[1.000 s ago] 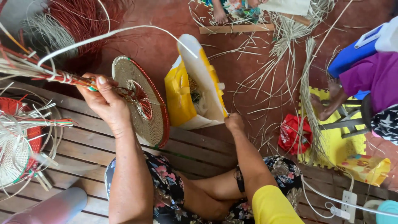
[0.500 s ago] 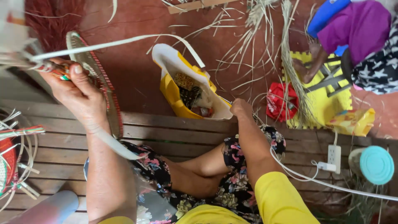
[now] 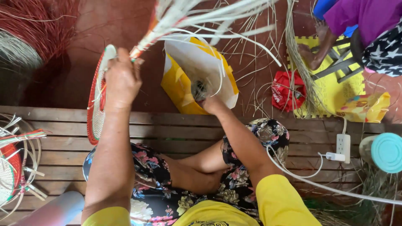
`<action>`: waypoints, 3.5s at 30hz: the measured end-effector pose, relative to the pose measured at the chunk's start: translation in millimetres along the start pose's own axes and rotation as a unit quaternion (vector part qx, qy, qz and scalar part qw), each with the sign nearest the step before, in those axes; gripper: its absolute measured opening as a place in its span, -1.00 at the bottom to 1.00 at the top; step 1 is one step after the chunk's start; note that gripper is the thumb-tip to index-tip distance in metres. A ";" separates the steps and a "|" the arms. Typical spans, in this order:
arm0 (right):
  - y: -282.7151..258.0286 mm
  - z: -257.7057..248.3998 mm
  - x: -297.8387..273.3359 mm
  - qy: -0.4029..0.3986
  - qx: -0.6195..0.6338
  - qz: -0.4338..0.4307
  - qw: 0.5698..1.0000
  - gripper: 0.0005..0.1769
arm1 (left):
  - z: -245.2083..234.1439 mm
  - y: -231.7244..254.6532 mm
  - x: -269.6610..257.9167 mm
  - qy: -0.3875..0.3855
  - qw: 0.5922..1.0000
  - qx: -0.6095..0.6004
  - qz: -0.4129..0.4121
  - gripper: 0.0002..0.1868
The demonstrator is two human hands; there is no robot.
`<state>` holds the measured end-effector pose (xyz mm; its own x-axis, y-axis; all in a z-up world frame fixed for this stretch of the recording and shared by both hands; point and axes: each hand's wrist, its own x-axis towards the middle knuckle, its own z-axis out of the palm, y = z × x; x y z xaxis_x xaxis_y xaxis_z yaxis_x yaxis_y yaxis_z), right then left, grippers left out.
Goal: A person is weaving a decorative fan using dried plant fibers and a central frame.
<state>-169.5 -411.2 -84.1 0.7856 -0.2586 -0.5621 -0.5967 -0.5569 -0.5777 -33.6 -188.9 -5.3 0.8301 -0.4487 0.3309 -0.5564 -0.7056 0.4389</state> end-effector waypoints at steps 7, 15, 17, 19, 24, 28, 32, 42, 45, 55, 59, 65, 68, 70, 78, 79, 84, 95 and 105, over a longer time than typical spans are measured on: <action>34.7 48.8 31.6 -0.114 -0.190 -0.121 0.968 -0.61 | 80.3 -2.6 0.3 -0.204 0.971 0.114 0.044 -0.67; 57.7 38.0 45.7 -0.086 -0.158 -0.139 0.974 -0.54 | 142.4 -16.2 -2.7 -0.323 0.944 0.059 0.035 -0.75; 35.3 7.3 8.7 -0.040 0.071 -0.075 0.994 -0.46 | 143.3 -18.8 2.5 -0.343 0.938 0.054 0.013 -0.75; 52.8 20.7 33.4 0.008 0.194 -0.050 0.980 -0.47 | 124.3 -6.7 4.9 -0.346 0.937 0.051 0.012 -0.75; 54.5 24.5 34.8 0.072 0.445 -0.075 0.889 -0.47 | 52.0 53.4 7.3 -0.333 0.943 -0.002 0.012 -0.77; 43.1 13.9 14.1 0.078 0.520 -0.189 0.829 -0.49 | 17.6 79.0 -3.9 -0.303 0.947 -0.073 0.074 -0.70; 31.8 -20.4 -16.2 0.043 0.404 -0.229 0.885 -0.43 | 44.5 80.4 -28.3 -0.028 0.958 0.053 0.280 -0.68; 25.5 -44.8 -56.9 0.130 0.455 -0.400 0.785 -0.70 | -1.5 119.2 -31.8 0.062 0.910 -0.021 0.410 -0.89; 26.5 -45.1 -68.7 0.159 0.398 -0.446 0.786 -0.75 | -1.1 118.9 -35.7 0.070 0.908 -0.036 0.412 -0.86; 26.8 -41.9 -64.3 0.161 0.369 -0.531 0.745 -0.79 | 11.0 115.1 -42.1 0.051 0.906 -0.056 0.416 -0.85; 27.6 -38.6 -60.1 0.203 0.317 -0.518 0.768 -0.77 | 4.8 116.2 -39.2 0.060 0.904 -0.045 0.420 -0.82; 20.8 -6.5 -43.8 0.249 0.350 -0.504 0.749 -0.59 | 9.6 106.6 -35.8 -0.008 0.922 -0.057 0.382 -0.82; 7.2 -20.0 -61.8 0.213 0.332 -0.503 0.769 -0.35 | 18.9 97.7 -33.7 -0.054 0.938 -0.073 0.335 -0.84; 10.7 -8.7 -47.2 0.203 0.360 -0.503 0.759 -0.30 | 23.0 89.9 -33.5 -0.088 0.941 -0.082 0.317 -0.86; 17.2 6.0 -30.6 0.268 0.326 -0.506 0.752 -0.39 | -13.3 117.4 -28.2 -0.287 0.933 -0.116 0.181 -0.77; 19.5 5.4 -30.6 0.271 0.313 -0.500 0.761 -0.42 | -21.6 121.9 -26.0 -0.297 0.927 -0.142 0.178 -0.81; 17.3 -2.3 -41.4 0.264 0.298 -0.466 0.791 -0.50 | -8.4 114.2 -24.6 -0.332 0.912 -0.170 0.169 -0.83; 10.6 -8.0 -48.5 0.089 0.436 -0.336 0.830 -0.63 | -1.5 99.1 -20.6 -0.391 0.882 -0.247 0.094 -0.66; 9.3 -9.7 -47.6 0.050 0.459 -0.331 0.823 -0.63 | 17.7 86.1 -30.1 -0.352 0.902 -0.220 0.121 -0.72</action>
<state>-210.8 -411.8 -57.0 0.9704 -0.2274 0.0812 0.1318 0.2169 -0.9673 -105.9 -245.8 7.7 0.4134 -0.9068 -0.0830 -0.5565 -0.3237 0.7652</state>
